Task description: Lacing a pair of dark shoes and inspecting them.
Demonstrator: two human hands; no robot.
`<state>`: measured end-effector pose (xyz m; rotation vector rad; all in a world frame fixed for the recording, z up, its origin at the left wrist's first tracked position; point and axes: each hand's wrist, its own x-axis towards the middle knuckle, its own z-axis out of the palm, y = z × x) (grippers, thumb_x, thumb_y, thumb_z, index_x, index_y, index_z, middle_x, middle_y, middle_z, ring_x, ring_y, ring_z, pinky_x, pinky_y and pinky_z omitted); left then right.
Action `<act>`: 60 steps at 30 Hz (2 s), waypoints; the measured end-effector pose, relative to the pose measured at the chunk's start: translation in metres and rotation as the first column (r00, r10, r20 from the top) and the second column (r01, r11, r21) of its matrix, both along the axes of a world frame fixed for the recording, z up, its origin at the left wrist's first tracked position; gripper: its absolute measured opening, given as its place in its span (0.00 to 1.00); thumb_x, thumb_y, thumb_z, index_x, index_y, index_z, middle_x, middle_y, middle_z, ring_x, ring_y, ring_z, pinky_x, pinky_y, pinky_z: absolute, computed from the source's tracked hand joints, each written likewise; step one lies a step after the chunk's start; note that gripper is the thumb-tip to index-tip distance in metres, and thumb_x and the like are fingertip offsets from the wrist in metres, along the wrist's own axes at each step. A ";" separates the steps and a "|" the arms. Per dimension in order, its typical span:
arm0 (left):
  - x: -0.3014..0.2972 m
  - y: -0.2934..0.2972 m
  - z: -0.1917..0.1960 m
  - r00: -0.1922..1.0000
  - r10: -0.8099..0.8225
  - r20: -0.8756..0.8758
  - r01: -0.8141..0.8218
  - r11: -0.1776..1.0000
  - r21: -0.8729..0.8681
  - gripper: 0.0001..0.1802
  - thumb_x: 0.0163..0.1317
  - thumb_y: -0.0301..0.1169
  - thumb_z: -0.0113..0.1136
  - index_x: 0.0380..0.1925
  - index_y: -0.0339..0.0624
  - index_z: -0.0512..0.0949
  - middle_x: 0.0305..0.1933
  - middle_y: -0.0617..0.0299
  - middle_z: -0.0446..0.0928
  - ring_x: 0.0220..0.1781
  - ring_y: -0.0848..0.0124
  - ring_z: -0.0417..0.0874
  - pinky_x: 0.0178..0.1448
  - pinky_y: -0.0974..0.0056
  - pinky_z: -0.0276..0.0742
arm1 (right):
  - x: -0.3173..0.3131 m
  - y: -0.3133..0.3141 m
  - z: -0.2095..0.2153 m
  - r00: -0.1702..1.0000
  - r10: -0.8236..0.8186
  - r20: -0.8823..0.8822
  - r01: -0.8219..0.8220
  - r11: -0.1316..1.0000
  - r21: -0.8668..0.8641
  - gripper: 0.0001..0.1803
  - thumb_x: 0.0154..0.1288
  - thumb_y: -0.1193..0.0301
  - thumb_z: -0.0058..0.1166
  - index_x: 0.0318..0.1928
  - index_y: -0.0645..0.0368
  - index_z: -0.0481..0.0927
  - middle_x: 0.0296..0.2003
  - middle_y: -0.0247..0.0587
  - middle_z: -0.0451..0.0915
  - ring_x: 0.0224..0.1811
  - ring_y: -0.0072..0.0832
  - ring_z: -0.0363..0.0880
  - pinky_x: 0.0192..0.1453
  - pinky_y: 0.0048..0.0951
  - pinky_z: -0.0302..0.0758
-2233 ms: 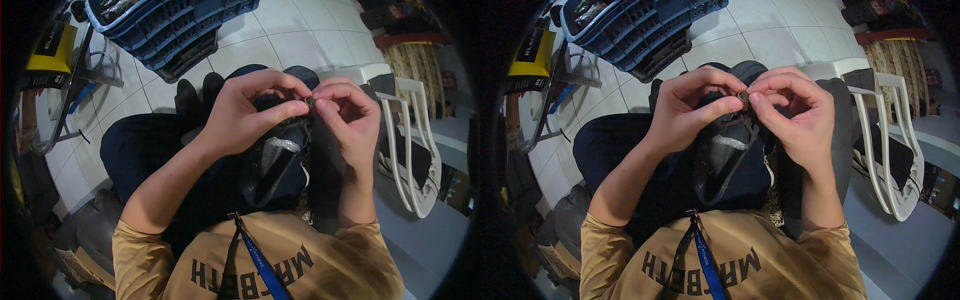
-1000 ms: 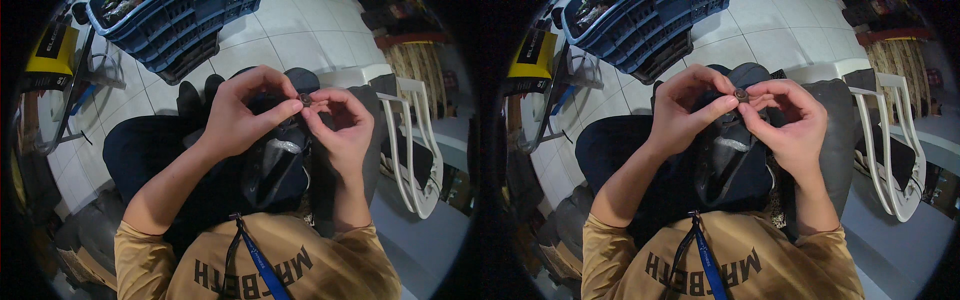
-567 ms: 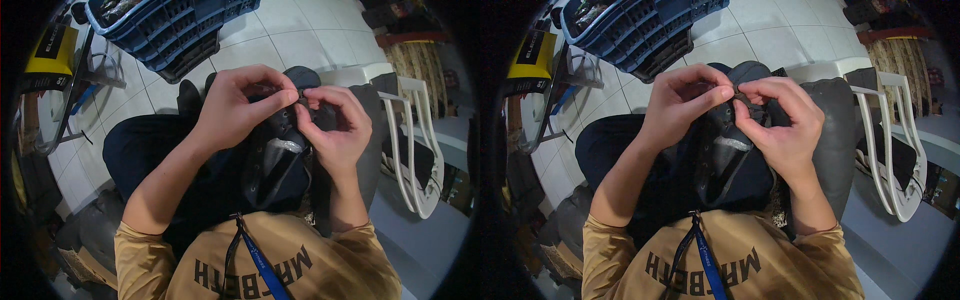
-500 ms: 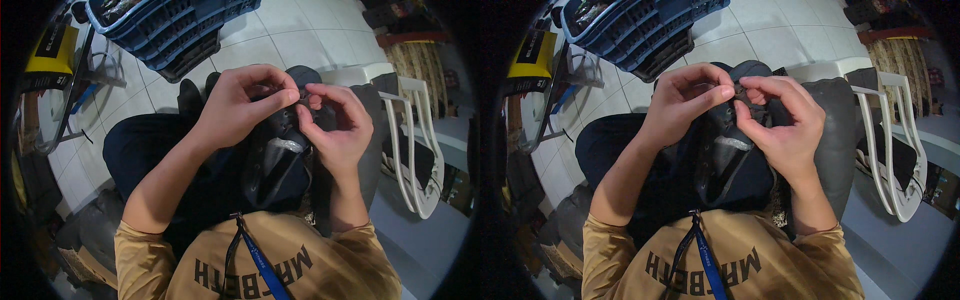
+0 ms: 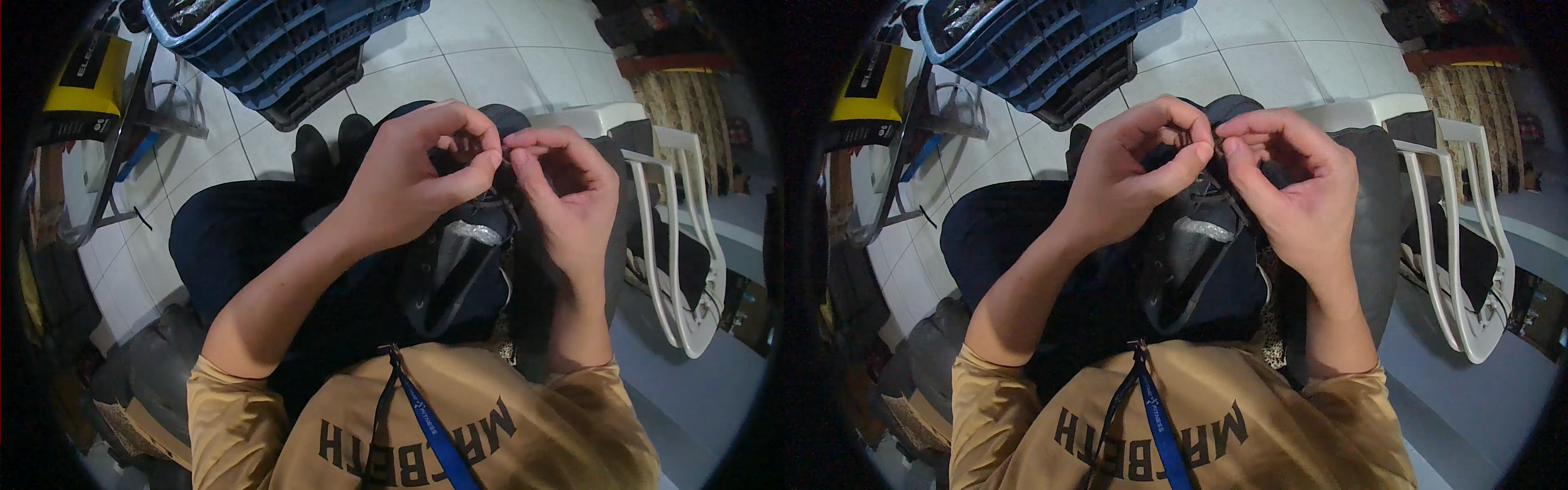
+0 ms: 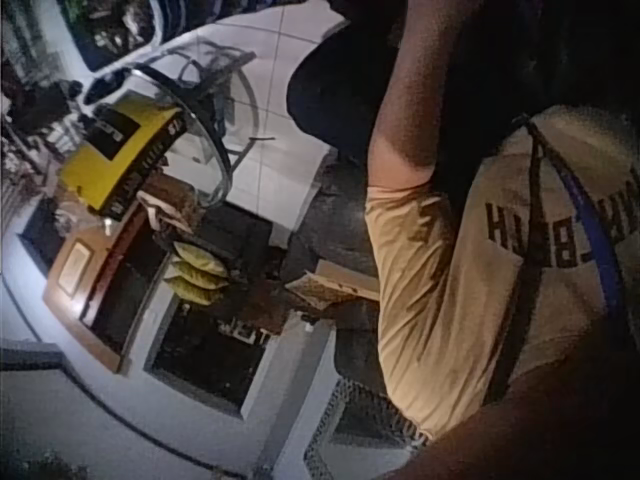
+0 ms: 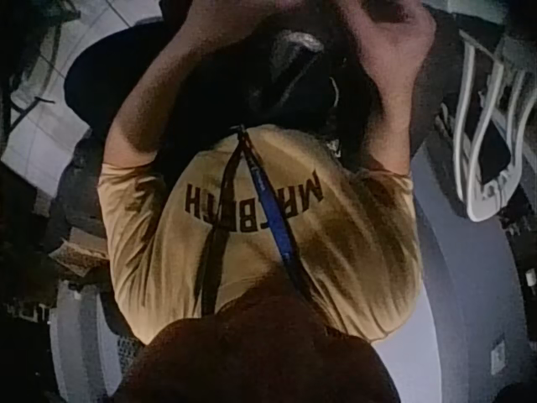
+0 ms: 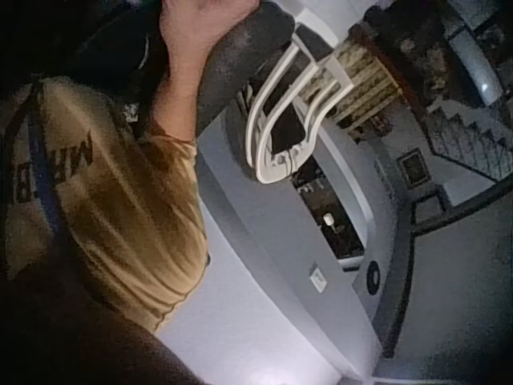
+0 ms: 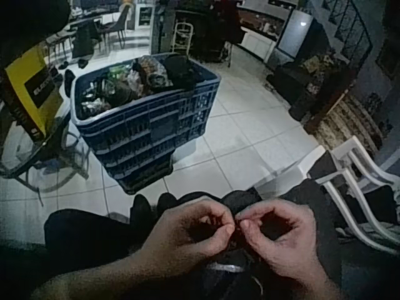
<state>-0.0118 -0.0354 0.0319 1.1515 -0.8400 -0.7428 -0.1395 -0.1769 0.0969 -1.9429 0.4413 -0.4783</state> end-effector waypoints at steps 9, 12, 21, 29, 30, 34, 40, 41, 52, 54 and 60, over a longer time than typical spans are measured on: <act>0.002 -0.002 -0.008 0.999 0.037 0.017 -0.035 0.991 -0.132 0.12 0.66 0.22 0.71 0.49 0.37 0.84 0.46 0.67 0.79 0.46 0.80 0.78 0.51 0.71 0.76 | 0.002 -0.001 -0.005 0.998 0.038 0.052 -0.043 0.993 0.107 0.19 0.73 0.81 0.61 0.62 0.67 0.76 0.49 0.39 0.86 0.49 0.19 0.85 0.57 0.21 0.78; 0.004 -0.002 -0.012 0.990 0.064 0.126 -0.050 0.992 -0.115 0.17 0.64 0.20 0.72 0.53 0.37 0.86 0.47 0.65 0.79 0.48 0.78 0.79 0.52 0.70 0.76 | 0.001 -0.001 -0.007 0.997 0.012 0.075 -0.022 0.990 0.141 0.24 0.73 0.81 0.62 0.66 0.67 0.73 0.51 0.42 0.86 0.50 0.22 0.86 0.57 0.23 0.79; 0.001 -0.001 0.003 0.980 -0.092 -0.174 0.079 0.994 -0.082 0.17 0.62 0.19 0.74 0.51 0.32 0.87 0.52 0.59 0.86 0.48 0.77 0.84 0.54 0.70 0.80 | -0.012 -0.024 0.004 0.994 0.095 0.049 -0.095 0.995 -0.017 0.10 0.65 0.83 0.68 0.47 0.66 0.87 0.42 0.37 0.87 0.41 0.18 0.81 0.49 0.20 0.76; -0.003 -0.003 0.004 0.963 -0.092 -0.252 0.064 0.991 -0.120 0.18 0.61 0.18 0.74 0.52 0.31 0.86 0.47 0.59 0.88 0.49 0.75 0.88 0.56 0.70 0.84 | -0.001 -0.031 0.037 0.969 0.224 -0.107 -0.239 0.958 -0.159 0.06 0.60 0.81 0.70 0.38 0.63 0.89 0.37 0.34 0.85 0.36 0.17 0.78 0.40 0.20 0.71; -0.003 -0.003 0.005 0.965 -0.090 -0.247 0.061 0.991 -0.122 0.18 0.61 0.18 0.74 0.52 0.31 0.86 0.47 0.59 0.88 0.49 0.75 0.88 0.56 0.70 0.84 | 0.000 -0.030 0.041 0.961 0.248 -0.125 -0.266 0.951 -0.156 0.05 0.60 0.80 0.70 0.38 0.63 0.89 0.36 0.34 0.85 0.36 0.16 0.78 0.39 0.20 0.71; -0.001 -0.002 0.006 0.942 -0.114 -0.317 0.090 0.992 -0.090 0.14 0.62 0.18 0.74 0.48 0.31 0.86 0.46 0.57 0.88 0.47 0.75 0.90 0.54 0.71 0.85 | 0.004 -0.034 0.044 0.942 0.268 -0.205 -0.303 0.939 -0.165 0.05 0.59 0.79 0.72 0.37 0.63 0.90 0.35 0.32 0.85 0.36 0.16 0.78 0.38 0.20 0.70; 0.003 -0.001 0.005 0.941 -0.145 -0.306 0.131 0.989 -0.067 0.12 0.62 0.18 0.73 0.45 0.31 0.86 0.45 0.56 0.89 0.45 0.74 0.90 0.53 0.70 0.86 | 0.005 -0.037 0.045 0.931 0.300 -0.210 -0.342 0.916 -0.208 0.06 0.57 0.77 0.73 0.36 0.60 0.89 0.35 0.31 0.84 0.36 0.17 0.78 0.35 0.21 0.69; 0.003 0.000 0.004 0.942 -0.161 -0.296 0.147 0.987 -0.072 0.12 0.62 0.17 0.73 0.45 0.31 0.86 0.45 0.56 0.89 0.45 0.74 0.90 0.53 0.70 0.86 | 0.006 -0.037 0.045 0.916 0.339 -0.213 -0.387 0.885 -0.258 0.06 0.55 0.77 0.72 0.35 0.59 0.88 0.34 0.32 0.84 0.36 0.18 0.78 0.35 0.22 0.69; 0.002 -0.001 -0.001 0.931 -0.252 -0.263 0.219 0.964 -0.149 0.09 0.65 0.19 0.72 0.43 0.35 0.84 0.42 0.63 0.86 0.46 0.77 0.86 0.53 0.70 0.81 | 0.020 -0.034 0.045 0.822 0.518 -0.237 -0.563 0.673 -0.480 0.13 0.46 0.80 0.65 0.32 0.59 0.76 0.30 0.39 0.76 0.34 0.39 0.75 0.38 0.34 0.72; 0.002 -0.002 -0.003 0.934 -0.262 -0.243 0.226 0.959 -0.169 0.08 0.67 0.23 0.72 0.45 0.37 0.84 0.42 0.66 0.85 0.45 0.79 0.84 0.53 0.70 0.79 | 0.021 -0.033 0.041 0.823 0.533 -0.195 -0.549 0.660 -0.513 0.13 0.46 0.80 0.65 0.32 0.59 0.75 0.30 0.39 0.75 0.33 0.38 0.75 0.37 0.35 0.72; 0.005 -0.003 -0.004 0.911 -0.311 -0.270 0.266 0.945 -0.189 0.09 0.69 0.24 0.70 0.46 0.37 0.81 0.43 0.67 0.83 0.47 0.79 0.83 0.55 0.68 0.79 | 0.024 -0.032 0.042 0.841 0.489 -0.234 -0.533 0.670 -0.517 0.11 0.47 0.80 0.63 0.32 0.60 0.75 0.29 0.40 0.73 0.32 0.38 0.74 0.35 0.36 0.71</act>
